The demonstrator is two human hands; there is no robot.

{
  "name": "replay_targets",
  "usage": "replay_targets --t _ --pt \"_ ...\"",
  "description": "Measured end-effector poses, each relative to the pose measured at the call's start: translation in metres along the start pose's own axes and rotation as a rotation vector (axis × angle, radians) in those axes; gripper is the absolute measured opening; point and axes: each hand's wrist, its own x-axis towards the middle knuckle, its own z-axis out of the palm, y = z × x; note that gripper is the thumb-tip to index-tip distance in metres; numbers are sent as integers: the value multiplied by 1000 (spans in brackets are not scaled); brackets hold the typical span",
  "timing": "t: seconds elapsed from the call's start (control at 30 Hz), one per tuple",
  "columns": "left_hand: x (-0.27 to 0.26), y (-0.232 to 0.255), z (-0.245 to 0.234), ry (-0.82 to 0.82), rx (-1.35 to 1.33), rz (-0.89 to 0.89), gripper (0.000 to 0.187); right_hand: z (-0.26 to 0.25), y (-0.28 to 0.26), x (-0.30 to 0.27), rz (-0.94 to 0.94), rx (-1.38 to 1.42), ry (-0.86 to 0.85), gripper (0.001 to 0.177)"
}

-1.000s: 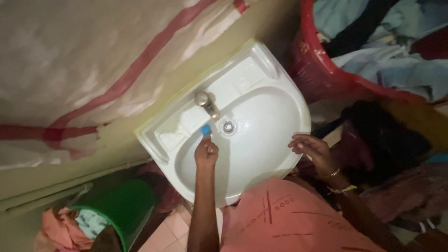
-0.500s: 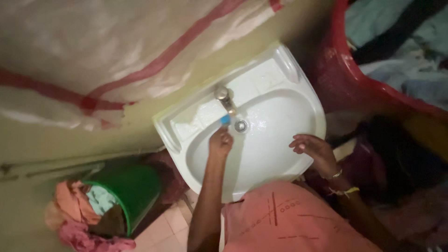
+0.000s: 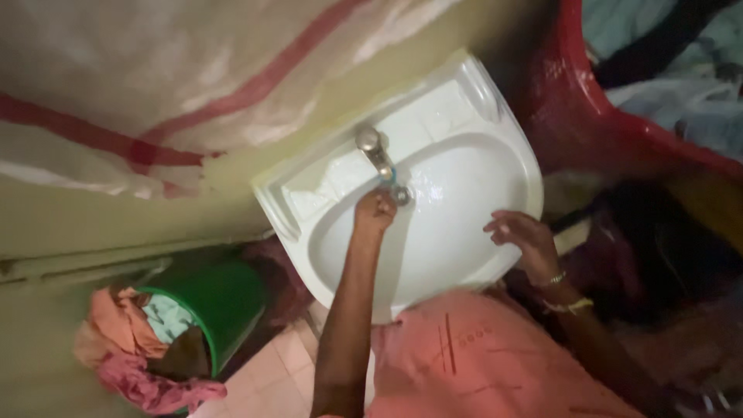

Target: The person cleans a sink basin using a blue sponge. They scrub the surface around the drain and tap, moving the sponge in circular and sweeping motions across the white porcelain.

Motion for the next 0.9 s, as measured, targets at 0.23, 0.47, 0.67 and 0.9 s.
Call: replay_targets --t 0.23,0.47,0.67,0.9 --pt "11 -8 -14 120 234 251 20 1 6 -5 12 30 -68 35" --pt "33 -12 -20 -33 656 317 14 4 6 -9 41 5 -71 33" --pt "-40 33 -58 176 -21 421 23 0 4 -11 14 -1 -70 33" --pt "57 -39 -12 150 121 270 22 -10 13 -10 34 49 -52 34"
